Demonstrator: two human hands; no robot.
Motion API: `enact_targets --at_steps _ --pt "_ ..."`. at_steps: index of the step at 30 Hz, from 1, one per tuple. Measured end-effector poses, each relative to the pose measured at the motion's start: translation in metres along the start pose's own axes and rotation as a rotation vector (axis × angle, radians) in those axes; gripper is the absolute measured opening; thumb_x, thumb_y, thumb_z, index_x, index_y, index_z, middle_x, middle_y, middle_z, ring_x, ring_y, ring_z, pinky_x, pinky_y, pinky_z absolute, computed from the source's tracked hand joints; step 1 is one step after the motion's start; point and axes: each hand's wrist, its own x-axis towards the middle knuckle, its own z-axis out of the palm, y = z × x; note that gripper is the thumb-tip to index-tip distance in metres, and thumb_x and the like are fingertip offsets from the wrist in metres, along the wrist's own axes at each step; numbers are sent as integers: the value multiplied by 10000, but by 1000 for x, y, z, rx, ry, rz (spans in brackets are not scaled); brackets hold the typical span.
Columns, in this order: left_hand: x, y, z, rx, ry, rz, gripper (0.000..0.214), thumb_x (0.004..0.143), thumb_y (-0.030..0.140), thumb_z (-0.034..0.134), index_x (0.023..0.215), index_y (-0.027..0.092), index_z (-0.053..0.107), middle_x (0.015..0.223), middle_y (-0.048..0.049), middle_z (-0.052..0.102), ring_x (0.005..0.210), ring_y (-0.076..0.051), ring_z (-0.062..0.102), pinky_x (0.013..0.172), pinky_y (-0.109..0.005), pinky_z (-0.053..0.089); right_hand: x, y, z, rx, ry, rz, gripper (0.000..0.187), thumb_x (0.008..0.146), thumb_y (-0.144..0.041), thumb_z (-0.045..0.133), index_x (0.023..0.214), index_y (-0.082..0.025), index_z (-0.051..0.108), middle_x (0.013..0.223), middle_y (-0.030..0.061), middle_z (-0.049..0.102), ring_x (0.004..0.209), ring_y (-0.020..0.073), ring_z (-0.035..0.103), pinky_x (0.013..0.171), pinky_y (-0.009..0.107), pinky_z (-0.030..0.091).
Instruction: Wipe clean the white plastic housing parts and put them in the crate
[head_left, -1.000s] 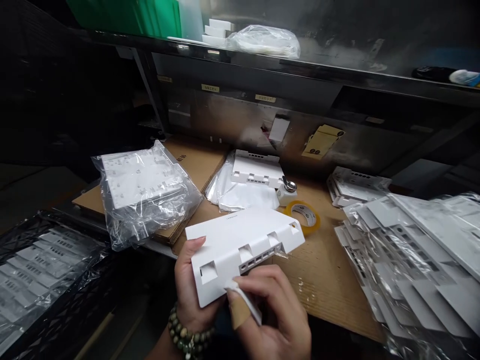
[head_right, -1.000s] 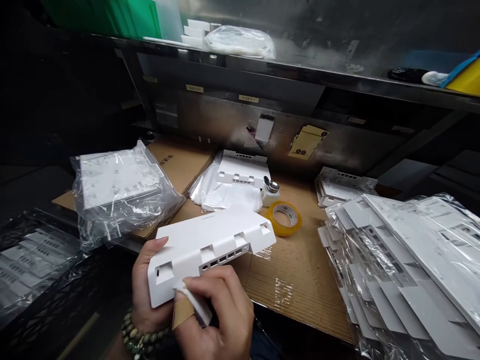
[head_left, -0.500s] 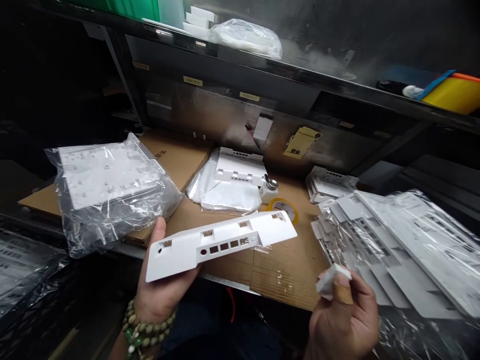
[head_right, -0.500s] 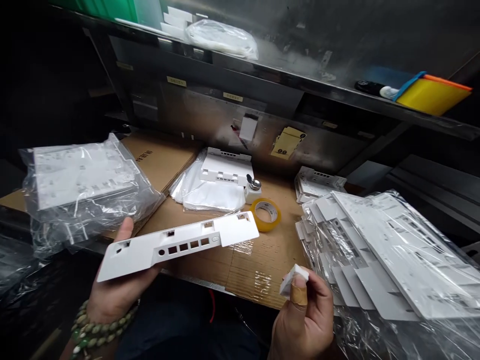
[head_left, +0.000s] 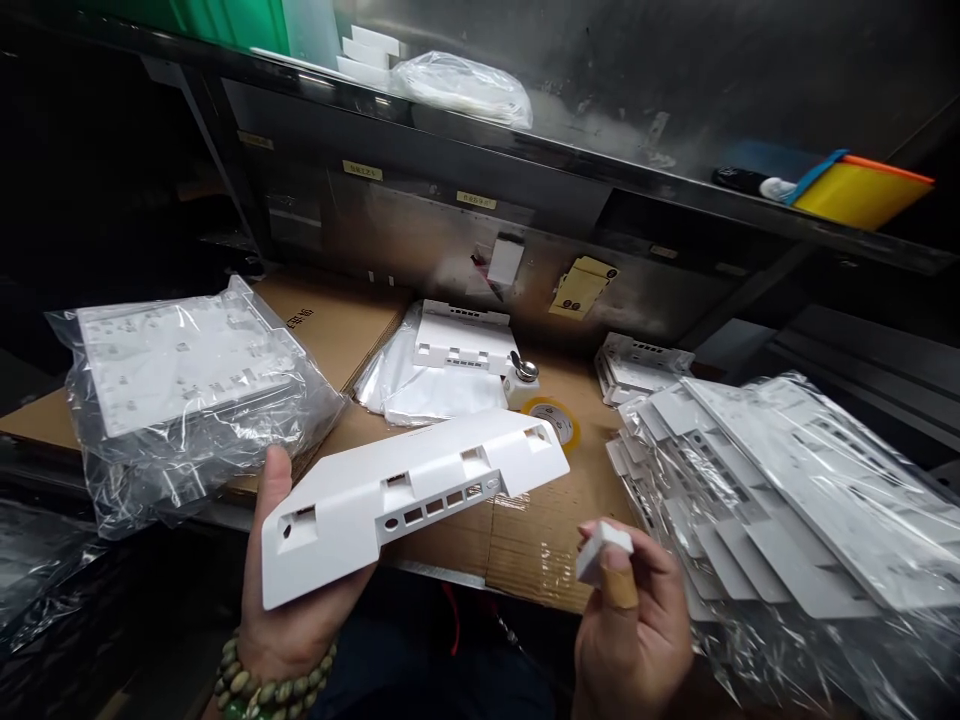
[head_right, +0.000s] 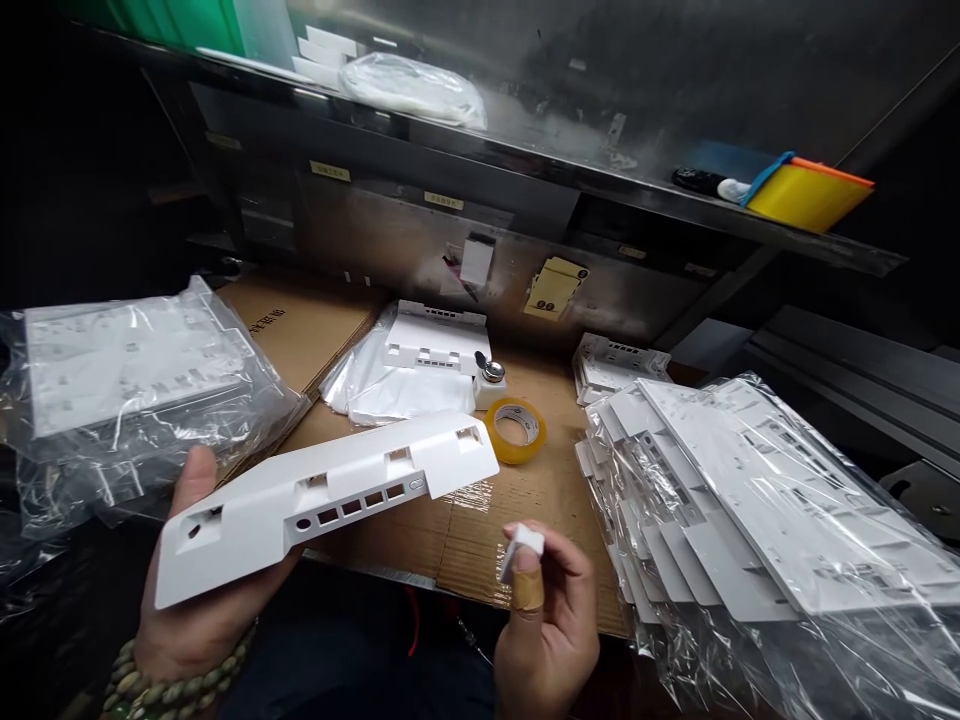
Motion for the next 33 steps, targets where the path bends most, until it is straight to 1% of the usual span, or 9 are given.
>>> enact_targets --at_steps 2,4,8,12,15,18,22,29,33 --pt "-4 -4 11 63 122 41 752 954 663 509 1510 157 474 781 -110 817 580 -314 768 478 -417 641 -5 -6 9 -26 -85 -80 126 935 -288 698 1023 -198 694 938 51 738 859 174 704 744 297 574" --pt "-9 -9 22 88 189 65 689 984 656 443 1405 126 570 713 -96 800 531 -296 751 446 -388 630 -6 -13 18 -79 -184 -197 106 930 -239 696 1032 -210 701 978 47 713 899 171 688 756 287 572" --pt "-15 -21 27 163 132 158 589 1036 581 356 1101 130 728 833 -113 824 637 -285 785 537 -382 664 1 -27 40 -172 -387 -288 178 939 -178 689 1104 -246 696 972 11 657 876 130 631 759 242 539" --pt "-21 -37 23 276 58 367 533 1042 549 373 1183 194 745 977 -75 833 740 -238 802 609 -289 662 -1 -34 62 -213 -439 -260 156 958 -189 675 1111 -219 681 927 10 643 805 121 617 707 237 538" --pt "-26 -47 24 258 88 396 522 1047 537 351 1261 246 728 991 -40 834 779 -233 804 642 -277 661 -8 -34 72 -225 -476 -350 178 942 -154 688 1114 -199 677 896 15 635 778 122 620 688 245 545" --pt "-29 -50 26 205 165 404 523 1061 511 301 1291 293 716 1010 -3 833 763 -199 801 667 -239 649 -10 -29 76 -259 -436 -440 213 930 -128 700 1133 -189 676 901 28 647 789 133 632 705 265 564" --pt "-29 -50 23 198 115 414 467 1054 498 351 1324 330 694 1081 16 823 830 -183 801 693 -201 634 -8 -24 77 -308 -348 -446 157 947 -135 680 1096 -185 686 883 32 631 782 138 626 687 272 569" --pt "-29 -45 18 228 88 386 508 1068 479 302 1250 276 731 1016 -23 833 813 -209 804 681 -254 651 -5 -18 78 -255 -395 -489 187 935 -124 698 1116 -169 685 885 38 657 772 134 631 651 263 558" --pt "-22 -23 8 245 108 256 464 1026 530 447 1130 193 749 905 -70 834 716 -247 800 603 -311 660 26 -12 58 -209 -76 -320 137 922 -232 739 1047 -178 720 895 33 674 789 147 646 675 286 562"
